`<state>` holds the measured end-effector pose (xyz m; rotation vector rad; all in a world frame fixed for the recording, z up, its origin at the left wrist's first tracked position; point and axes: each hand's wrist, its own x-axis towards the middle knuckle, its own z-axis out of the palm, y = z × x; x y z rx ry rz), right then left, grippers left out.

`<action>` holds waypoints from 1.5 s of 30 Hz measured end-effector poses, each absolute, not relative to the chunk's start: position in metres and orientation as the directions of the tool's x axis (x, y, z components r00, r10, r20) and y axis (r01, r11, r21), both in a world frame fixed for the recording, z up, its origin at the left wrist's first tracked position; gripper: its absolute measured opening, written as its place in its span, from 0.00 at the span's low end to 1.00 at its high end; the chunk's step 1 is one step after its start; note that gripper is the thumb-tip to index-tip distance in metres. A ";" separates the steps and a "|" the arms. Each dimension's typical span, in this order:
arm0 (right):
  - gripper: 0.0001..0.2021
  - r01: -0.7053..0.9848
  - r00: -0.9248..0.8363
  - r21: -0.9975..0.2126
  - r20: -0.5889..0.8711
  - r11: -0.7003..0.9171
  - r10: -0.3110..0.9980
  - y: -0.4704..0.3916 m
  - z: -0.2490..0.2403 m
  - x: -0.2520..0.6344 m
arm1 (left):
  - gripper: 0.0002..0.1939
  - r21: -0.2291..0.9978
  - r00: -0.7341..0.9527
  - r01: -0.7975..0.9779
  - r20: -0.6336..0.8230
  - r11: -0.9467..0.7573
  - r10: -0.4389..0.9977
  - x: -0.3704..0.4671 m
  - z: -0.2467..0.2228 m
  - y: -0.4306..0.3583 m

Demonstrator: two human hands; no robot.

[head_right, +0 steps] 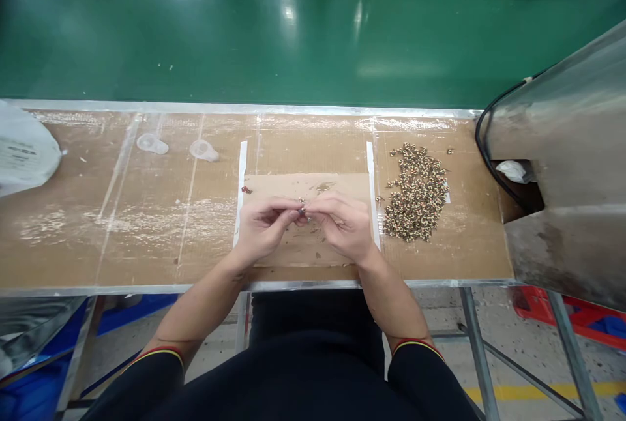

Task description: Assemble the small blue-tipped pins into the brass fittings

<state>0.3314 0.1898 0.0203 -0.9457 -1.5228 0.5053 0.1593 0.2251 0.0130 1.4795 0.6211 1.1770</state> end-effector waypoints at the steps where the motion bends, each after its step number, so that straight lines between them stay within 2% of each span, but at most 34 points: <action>1: 0.12 0.286 0.042 -0.767 0.608 0.574 0.793 0.190 0.020 0.331 | 0.06 0.928 0.361 -0.209 0.366 -0.308 0.858 0.159 0.013 0.225; 5: 0.10 0.302 0.060 -0.773 0.599 0.558 0.798 0.190 0.019 0.329 | 0.06 0.890 0.328 -0.165 0.455 -0.424 0.828 0.158 0.008 0.223; 9: 0.09 0.234 0.068 -0.806 0.571 0.544 0.818 0.189 0.018 0.327 | 0.13 0.830 0.278 -0.117 0.554 -0.545 0.784 0.156 0.001 0.222; 14: 0.06 0.214 0.101 -0.839 0.529 0.501 0.842 0.187 0.018 0.322 | 0.14 0.681 0.223 -0.026 0.718 -0.732 0.659 0.158 -0.001 0.223; 18: 0.04 0.190 0.143 -0.858 0.506 0.478 0.851 0.185 0.018 0.317 | 0.14 0.590 0.209 -0.011 0.791 -0.807 0.575 0.161 0.002 0.225; 29: 0.03 0.105 0.110 -0.898 0.437 0.427 0.893 0.186 0.016 0.315 | 0.10 0.573 0.198 0.024 0.801 -0.819 0.566 0.162 0.000 0.223; 35: 0.03 0.285 0.174 -0.817 0.558 0.501 0.811 0.186 0.019 0.318 | 0.15 0.751 0.232 -0.032 0.647 -0.660 0.726 0.163 0.001 0.222; 37: 0.03 0.311 0.188 -0.795 0.589 0.521 0.786 0.187 0.020 0.319 | 0.14 0.780 0.274 -0.023 0.606 -0.625 0.747 0.161 0.004 0.223; 41: 0.07 0.289 0.166 -0.774 0.619 0.563 0.767 0.187 0.020 0.319 | 0.04 0.756 0.321 0.032 0.611 -0.654 0.723 0.159 0.010 0.225; 45: 0.09 0.267 0.141 -0.774 0.621 0.574 0.771 0.187 0.019 0.318 | 0.05 0.710 0.298 0.058 0.658 -0.701 0.691 0.159 0.010 0.225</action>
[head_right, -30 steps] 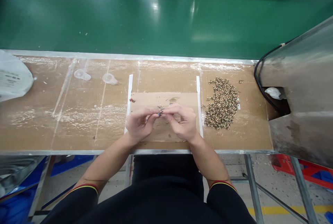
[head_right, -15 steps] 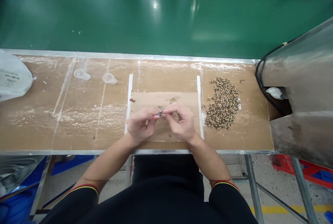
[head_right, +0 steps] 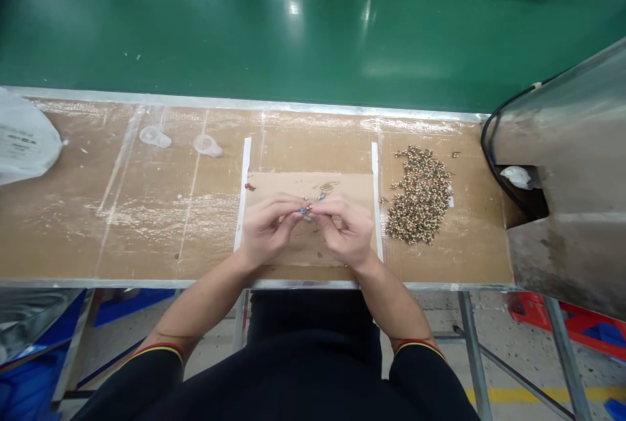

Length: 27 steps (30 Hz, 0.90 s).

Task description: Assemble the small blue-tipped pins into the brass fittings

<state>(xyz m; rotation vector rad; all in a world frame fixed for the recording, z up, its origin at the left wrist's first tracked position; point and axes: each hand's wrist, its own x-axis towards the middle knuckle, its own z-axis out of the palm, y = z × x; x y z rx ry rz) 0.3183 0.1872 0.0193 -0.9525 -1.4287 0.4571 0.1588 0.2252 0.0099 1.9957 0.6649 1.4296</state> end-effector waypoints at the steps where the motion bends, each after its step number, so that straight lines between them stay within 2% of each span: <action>1: 0.09 0.259 0.140 -0.778 0.616 0.572 0.775 0.187 0.019 0.318 | 0.05 0.696 0.290 0.069 0.671 -0.715 0.682 0.159 0.009 0.225; 12: 0.08 0.168 0.132 -0.806 0.589 0.568 0.797 0.186 0.019 0.314 | 0.04 0.582 0.242 0.117 0.769 -0.805 0.592 0.160 0.010 0.223; 23: 0.05 0.188 0.136 -0.806 0.588 0.562 0.797 0.186 0.015 0.312 | 0.04 0.570 0.245 0.134 0.773 -0.810 0.585 0.159 0.009 0.224; 27: 0.05 0.246 0.104 -0.780 0.611 0.575 0.785 0.188 0.016 0.318 | 0.03 0.635 0.265 0.087 0.728 -0.768 0.632 0.159 0.011 0.227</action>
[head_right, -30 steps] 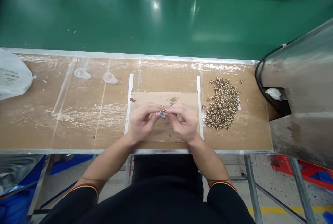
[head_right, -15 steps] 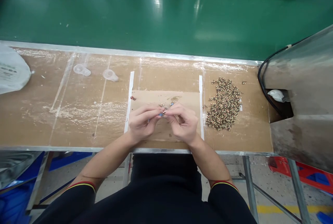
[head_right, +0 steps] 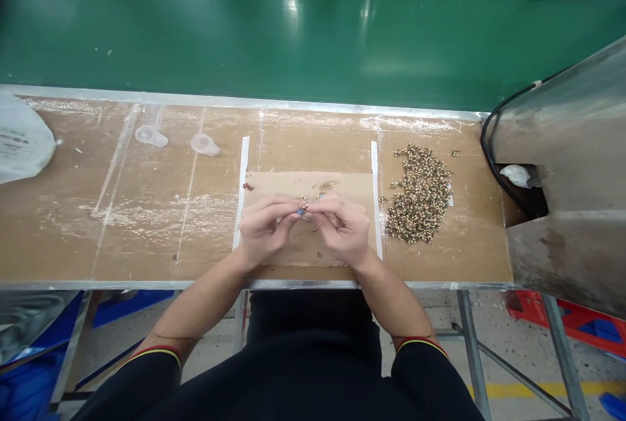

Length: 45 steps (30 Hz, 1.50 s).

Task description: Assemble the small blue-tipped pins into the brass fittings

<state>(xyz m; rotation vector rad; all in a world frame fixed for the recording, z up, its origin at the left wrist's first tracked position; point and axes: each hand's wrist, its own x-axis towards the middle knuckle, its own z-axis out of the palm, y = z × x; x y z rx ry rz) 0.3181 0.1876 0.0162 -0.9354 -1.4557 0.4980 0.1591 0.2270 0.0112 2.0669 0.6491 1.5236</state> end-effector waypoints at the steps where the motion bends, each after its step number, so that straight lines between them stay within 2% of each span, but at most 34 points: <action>1: 0.05 0.266 0.094 -0.773 0.616 0.576 0.782 0.188 0.016 0.321 | 0.03 0.667 0.264 0.063 0.707 -0.743 0.656 0.159 0.012 0.228; 4: 0.12 0.338 0.113 -0.749 0.634 0.570 0.765 0.189 0.016 0.330 | 0.08 0.799 0.250 -0.033 0.588 -0.600 0.769 0.157 0.015 0.229; 8: 0.21 0.478 0.050 -0.635 0.709 0.607 0.703 0.192 0.016 0.336 | 0.17 0.952 0.352 -0.197 0.293 -0.236 0.889 0.155 0.016 0.230; 12: 0.20 0.508 -0.057 -0.574 0.722 0.642 0.690 0.193 0.018 0.335 | 0.20 0.956 0.498 -0.290 0.110 0.045 0.860 0.156 0.013 0.230; 19: 0.13 0.503 -0.081 -0.587 0.699 0.635 0.710 0.192 0.020 0.336 | 0.23 0.910 0.608 -0.309 -0.035 0.277 0.793 0.157 0.012 0.231; 22: 0.09 0.477 -0.100 -0.623 0.662 0.620 0.743 0.192 0.023 0.336 | 0.27 0.928 0.626 -0.258 -0.050 0.268 0.778 0.156 0.014 0.232; 26: 0.02 0.403 -0.057 -0.756 0.541 0.515 0.839 0.191 0.026 0.336 | 0.28 0.989 0.592 -0.144 0.070 0.020 0.803 0.154 0.018 0.232; 29: 0.05 0.313 -0.007 -0.841 0.463 0.441 0.887 0.191 0.027 0.335 | 0.24 0.975 0.551 -0.092 0.217 -0.200 0.806 0.153 0.021 0.231; 31: 0.08 0.269 -0.008 -0.867 0.434 0.420 0.901 0.191 0.027 0.335 | 0.21 0.960 0.538 -0.069 0.264 -0.270 0.801 0.153 0.021 0.230; 33: 0.10 0.264 -0.016 -0.870 0.429 0.417 0.903 0.191 0.027 0.335 | 0.21 0.962 0.529 -0.073 0.260 -0.261 0.808 0.153 0.021 0.230; 36: 0.03 0.295 -0.002 -0.845 0.466 0.446 0.885 0.191 0.026 0.335 | 0.24 0.984 0.516 -0.101 0.178 -0.147 0.838 0.153 0.021 0.230; 40: 0.10 0.333 -0.026 -0.783 0.550 0.526 0.835 0.192 0.024 0.334 | 0.28 0.991 0.510 -0.127 0.096 -0.035 0.855 0.155 0.021 0.230; 45: 0.11 0.325 -0.033 -0.770 0.571 0.549 0.820 0.192 0.024 0.332 | 0.28 0.991 0.515 -0.131 0.104 -0.042 0.851 0.156 0.022 0.228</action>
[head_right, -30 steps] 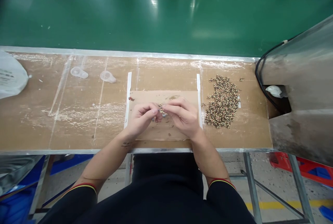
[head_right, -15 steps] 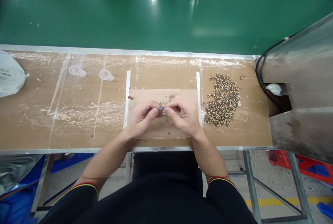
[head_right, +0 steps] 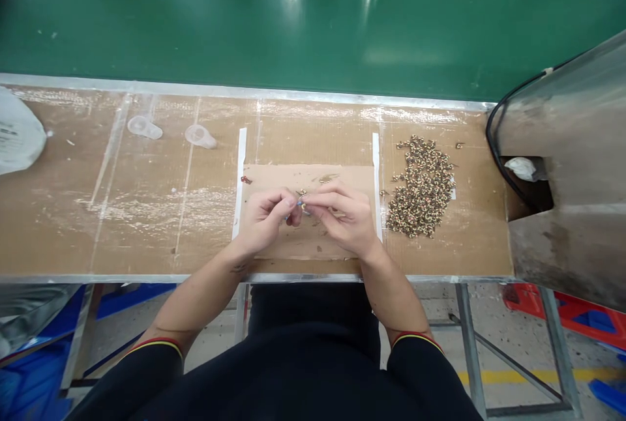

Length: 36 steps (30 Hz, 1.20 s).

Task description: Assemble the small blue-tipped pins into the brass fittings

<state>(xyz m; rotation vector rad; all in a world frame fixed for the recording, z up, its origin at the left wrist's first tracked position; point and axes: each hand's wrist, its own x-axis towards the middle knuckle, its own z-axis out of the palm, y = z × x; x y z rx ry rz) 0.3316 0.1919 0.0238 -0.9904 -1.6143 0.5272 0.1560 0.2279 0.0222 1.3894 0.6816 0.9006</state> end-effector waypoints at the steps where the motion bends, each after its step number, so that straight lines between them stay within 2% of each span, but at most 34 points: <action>1: 0.11 0.318 -0.026 -0.769 0.578 0.555 0.816 0.192 0.024 0.331 | 0.27 0.990 0.517 -0.133 0.117 -0.055 0.848 0.156 0.022 0.228; 7: 0.08 0.331 0.007 -0.782 0.562 0.529 0.827 0.190 0.021 0.331 | 0.24 0.966 0.511 -0.137 0.260 -0.221 0.819 0.152 0.023 0.227; 13: 0.09 0.287 0.029 -0.800 0.558 0.527 0.830 0.189 0.021 0.331 | 0.20 0.918 0.463 -0.117 0.387 -0.378 0.797 0.153 0.023 0.227; 20: 0.03 0.325 0.069 -0.799 0.553 0.506 0.830 0.188 0.021 0.331 | 0.21 0.877 0.458 -0.059 0.449 -0.477 0.767 0.153 0.021 0.226; 28: 0.04 0.284 0.066 -0.803 0.562 0.524 0.825 0.188 0.023 0.330 | 0.11 0.799 0.451 0.037 0.522 -0.600 0.724 0.153 0.020 0.225; 36: 0.05 0.259 0.062 -0.805 0.565 0.533 0.823 0.186 0.022 0.329 | 0.08 0.698 0.430 0.071 0.623 -0.713 0.653 0.153 0.021 0.225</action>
